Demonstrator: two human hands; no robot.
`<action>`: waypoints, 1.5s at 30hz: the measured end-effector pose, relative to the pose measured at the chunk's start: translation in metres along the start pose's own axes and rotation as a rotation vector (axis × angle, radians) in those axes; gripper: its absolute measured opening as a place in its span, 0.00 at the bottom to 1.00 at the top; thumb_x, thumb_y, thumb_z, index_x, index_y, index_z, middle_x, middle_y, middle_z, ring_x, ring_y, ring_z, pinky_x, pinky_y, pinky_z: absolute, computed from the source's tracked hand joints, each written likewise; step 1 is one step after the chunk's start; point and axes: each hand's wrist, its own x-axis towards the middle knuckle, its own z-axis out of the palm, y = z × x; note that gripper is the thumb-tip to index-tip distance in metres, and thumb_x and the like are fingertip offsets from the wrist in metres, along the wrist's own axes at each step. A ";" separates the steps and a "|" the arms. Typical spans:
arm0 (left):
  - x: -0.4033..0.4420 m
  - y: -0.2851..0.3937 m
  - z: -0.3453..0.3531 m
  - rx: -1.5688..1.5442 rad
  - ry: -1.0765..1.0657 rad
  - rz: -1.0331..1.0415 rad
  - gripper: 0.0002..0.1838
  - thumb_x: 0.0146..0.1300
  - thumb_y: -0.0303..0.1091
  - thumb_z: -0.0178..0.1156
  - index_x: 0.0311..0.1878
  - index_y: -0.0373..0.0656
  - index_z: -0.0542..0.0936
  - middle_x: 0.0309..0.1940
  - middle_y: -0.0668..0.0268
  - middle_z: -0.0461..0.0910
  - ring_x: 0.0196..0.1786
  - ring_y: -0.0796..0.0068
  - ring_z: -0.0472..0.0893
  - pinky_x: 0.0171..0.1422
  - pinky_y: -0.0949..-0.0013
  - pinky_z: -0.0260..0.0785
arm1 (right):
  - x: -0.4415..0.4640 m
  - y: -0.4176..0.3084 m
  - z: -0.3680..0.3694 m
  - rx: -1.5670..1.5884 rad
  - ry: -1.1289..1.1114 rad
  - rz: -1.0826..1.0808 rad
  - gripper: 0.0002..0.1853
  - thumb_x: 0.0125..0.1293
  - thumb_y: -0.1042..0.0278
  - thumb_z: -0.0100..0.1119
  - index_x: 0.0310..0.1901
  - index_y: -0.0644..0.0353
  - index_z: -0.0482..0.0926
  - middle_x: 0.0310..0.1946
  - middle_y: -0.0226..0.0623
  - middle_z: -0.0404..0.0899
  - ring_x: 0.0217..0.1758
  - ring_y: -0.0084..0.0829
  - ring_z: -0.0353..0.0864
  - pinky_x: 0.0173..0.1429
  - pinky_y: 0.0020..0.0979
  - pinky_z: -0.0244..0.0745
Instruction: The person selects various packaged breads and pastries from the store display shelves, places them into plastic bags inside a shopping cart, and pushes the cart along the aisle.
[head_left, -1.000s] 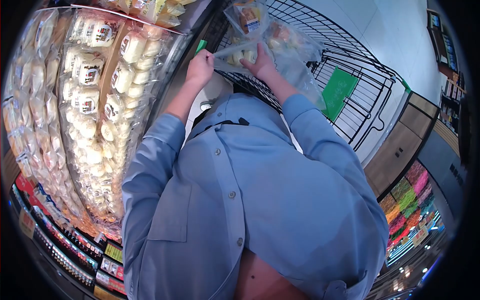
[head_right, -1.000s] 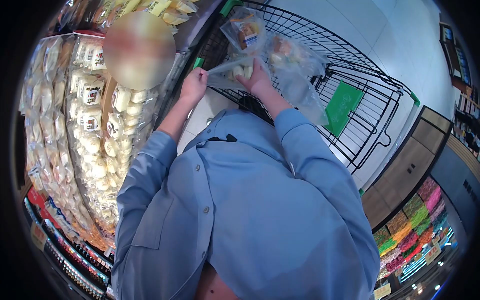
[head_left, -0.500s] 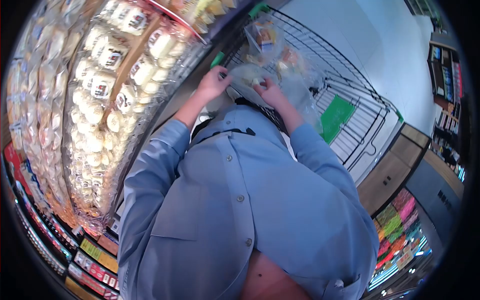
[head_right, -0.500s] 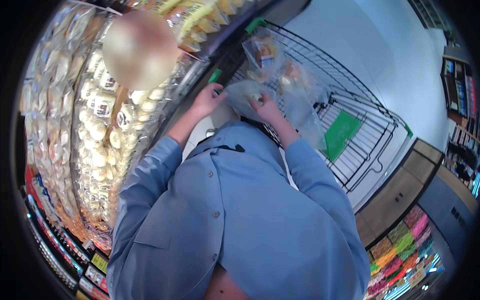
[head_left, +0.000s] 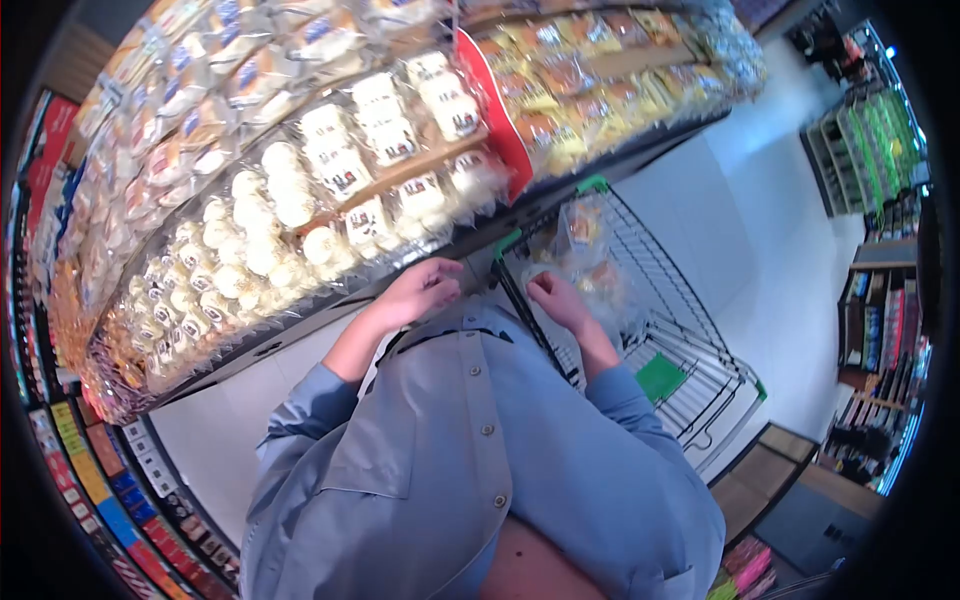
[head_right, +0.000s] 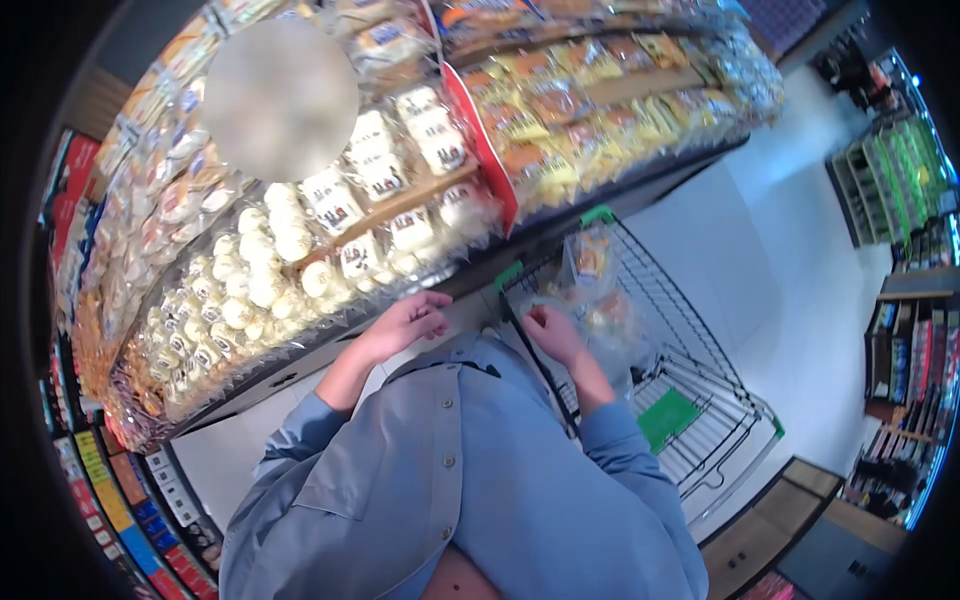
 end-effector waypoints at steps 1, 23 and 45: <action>-0.011 0.001 -0.009 -0.025 0.031 0.016 0.20 0.74 0.34 0.56 0.65 0.37 0.70 0.41 0.66 0.81 0.44 0.79 0.79 0.51 0.73 0.74 | 0.006 -0.016 -0.002 0.014 -0.064 -0.015 0.14 0.70 0.59 0.60 0.39 0.65 0.80 0.34 0.34 0.84 0.39 0.22 0.82 0.46 0.26 0.75; -0.101 0.167 -0.189 0.393 0.921 0.563 0.11 0.71 0.31 0.57 0.53 0.38 0.80 0.42 0.67 0.82 0.42 0.78 0.80 0.51 0.71 0.73 | 0.048 -0.212 0.039 -0.013 -0.551 -0.385 0.17 0.74 0.67 0.58 0.25 0.58 0.68 0.26 0.28 0.79 0.34 0.18 0.81 0.39 0.25 0.76; 0.016 0.265 -0.257 1.164 1.407 0.841 0.07 0.63 0.29 0.59 0.41 0.38 0.72 0.43 0.55 0.76 0.52 0.51 0.75 0.61 0.53 0.64 | -0.006 -0.173 0.012 0.160 -0.392 -0.310 0.11 0.73 0.66 0.58 0.34 0.62 0.76 0.33 0.30 0.84 0.38 0.18 0.80 0.45 0.24 0.75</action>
